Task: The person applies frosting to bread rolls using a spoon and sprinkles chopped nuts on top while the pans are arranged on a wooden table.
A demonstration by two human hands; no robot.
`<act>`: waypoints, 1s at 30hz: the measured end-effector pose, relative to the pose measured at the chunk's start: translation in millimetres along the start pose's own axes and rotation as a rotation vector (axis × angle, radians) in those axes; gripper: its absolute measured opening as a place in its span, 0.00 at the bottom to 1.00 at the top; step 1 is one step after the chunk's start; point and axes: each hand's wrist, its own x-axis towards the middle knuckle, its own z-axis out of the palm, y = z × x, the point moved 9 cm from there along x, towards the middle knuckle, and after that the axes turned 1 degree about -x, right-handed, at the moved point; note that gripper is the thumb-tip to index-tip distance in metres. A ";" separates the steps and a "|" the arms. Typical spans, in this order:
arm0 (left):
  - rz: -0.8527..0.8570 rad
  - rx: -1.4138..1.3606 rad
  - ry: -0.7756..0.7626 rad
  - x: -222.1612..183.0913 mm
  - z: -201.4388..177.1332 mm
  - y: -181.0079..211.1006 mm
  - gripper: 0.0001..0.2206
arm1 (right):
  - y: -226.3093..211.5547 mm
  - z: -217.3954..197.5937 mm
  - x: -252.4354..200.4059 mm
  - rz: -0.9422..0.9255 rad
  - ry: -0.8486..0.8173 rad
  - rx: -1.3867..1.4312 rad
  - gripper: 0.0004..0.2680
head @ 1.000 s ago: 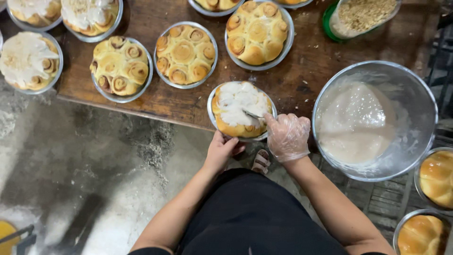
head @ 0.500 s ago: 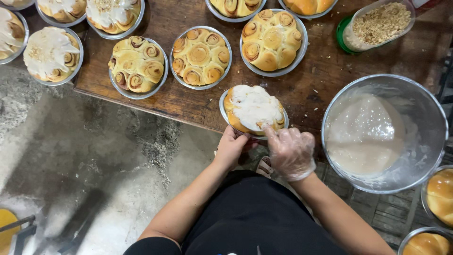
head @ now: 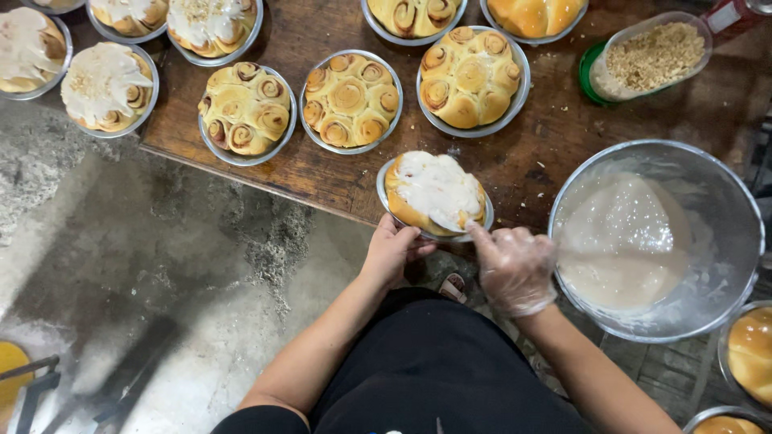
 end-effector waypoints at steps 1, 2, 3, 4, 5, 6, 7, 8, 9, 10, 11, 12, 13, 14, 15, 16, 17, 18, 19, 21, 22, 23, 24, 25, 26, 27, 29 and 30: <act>0.005 -0.002 0.001 -1.2 -1.3 4.6 0.14 | 6.2 0.8 -0.3 0.008 -0.010 0.048 0.08; -0.040 0.017 -0.016 -2.4 -2.5 4.7 0.16 | 10.4 3.5 -0.2 0.001 -0.009 0.049 0.08; -0.084 0.037 -0.034 -2.2 -3.5 3.5 0.17 | 20.5 4.5 -0.7 0.058 0.034 0.027 0.08; -0.080 0.031 -0.029 0.6 -5.7 4.9 0.17 | 29.9 5.1 -3.8 0.114 0.076 0.008 0.08; -0.101 0.008 -0.020 5.1 -8.8 2.9 0.18 | 28.0 13.0 -5.4 0.106 0.076 0.011 0.08; -0.126 -0.012 -0.015 8.5 -13.2 -0.9 0.19 | 12.7 26.2 -5.0 0.004 0.040 0.077 0.08; -0.123 -0.015 -0.012 9.1 -23.4 -1.0 0.19 | 0.9 33.7 -7.3 -0.099 0.005 0.144 0.09; -0.138 0.089 -0.027 12.7 -37.7 2.7 0.19 | 6.1 32.6 -8.1 -0.107 0.013 0.141 0.09; -0.152 0.192 -0.041 17.9 -52.8 5.9 0.18 | 16.4 30.2 -8.4 -0.077 -0.004 0.222 0.08; -0.156 0.186 -0.034 22.7 -68.7 7.1 0.18 | 22.0 26.9 -12.3 -0.043 -0.038 0.311 0.09; -0.173 0.214 -0.011 31.8 -85.2 8.6 0.15 | 21.9 26.2 -11.4 -0.047 -0.046 0.315 0.09; -0.189 0.241 0.006 37.6 -97.7 4.8 0.13 | 27.4 23.4 -8.1 -0.005 0.018 0.150 0.09; -0.192 0.234 0.007 37.4 -106.4 -2.1 0.13 | 31.1 20.0 -7.9 0.035 0.082 -0.015 0.10; -0.175 0.235 0.017 41.0 -111.9 -3.3 0.13 | 31.4 24.3 -5.8 0.028 0.085 -0.019 0.10; -0.158 0.237 0.026 44.8 -115.9 -2.3 0.13 | 30.8 36.9 -3.2 0.022 0.029 -0.022 0.09; -0.165 0.228 0.028 45.0 -119.5 -4.4 0.13 | 28.3 49.8 -7.5 0.018 -0.040 -0.022 0.09; -0.155 0.234 0.047 47.6 -124.0 -1.4 0.12 | 21.5 57.1 -15.6 0.014 -0.050 -0.023 0.09; -0.143 0.241 0.063 51.4 -126.4 2.2 0.10 | 10.8 59.5 -25.7 -0.019 -0.024 0.009 0.09; -0.149 0.233 0.061 52.9 -127.9 4.3 0.10 | 6.1 60.5 -32.9 -0.051 0.002 0.041 0.10; -0.122 0.381 0.057 55.3 -133.1 16.6 0.09 | 21.2 67.2 -39.3 -0.011 -0.083 0.098 0.09; -0.131 0.384 0.050 59.5 -133.0 18.7 0.09 | 26.5 72.6 -41.5 0.032 -0.158 0.156 0.07; -0.133 0.442 0.022 64.3 -131.3 20.9 0.08 | 26.9 73.0 -40.8 0.042 -0.164 0.153 0.07; -0.131 0.502 -0.014 72.1 -128.1 24.0 0.08 | 30.6 63.6 -37.2 0.059 -0.055 0.066 0.09; -0.139 0.507 -0.029 79.6 -126.7 25.8 0.08 | 30.9 54.0 -36.3 0.073 0.054 -0.022 0.10; -0.162 0.487 -0.058 88.3 -123.6 25.7 0.08 | 26.4 56.4 -36.4 0.091 0.051 -0.035 0.10; -0.187 0.466 -0.087 96.9 -121.7 26.6 0.08 | 14.9 61.9 -35.9 0.043 0.039 -0.102 0.11; -0.190 0.499 -0.143 118.0 -120.6 35.7 0.09 | 3.6 67.7 -43.6 0.020 0.020 -0.182 0.11; -0.187 0.522 -0.177 125.2 -121.4 38.1 0.09 | -0.3 73.7 -51.9 0.027 -0.053 -0.139 0.13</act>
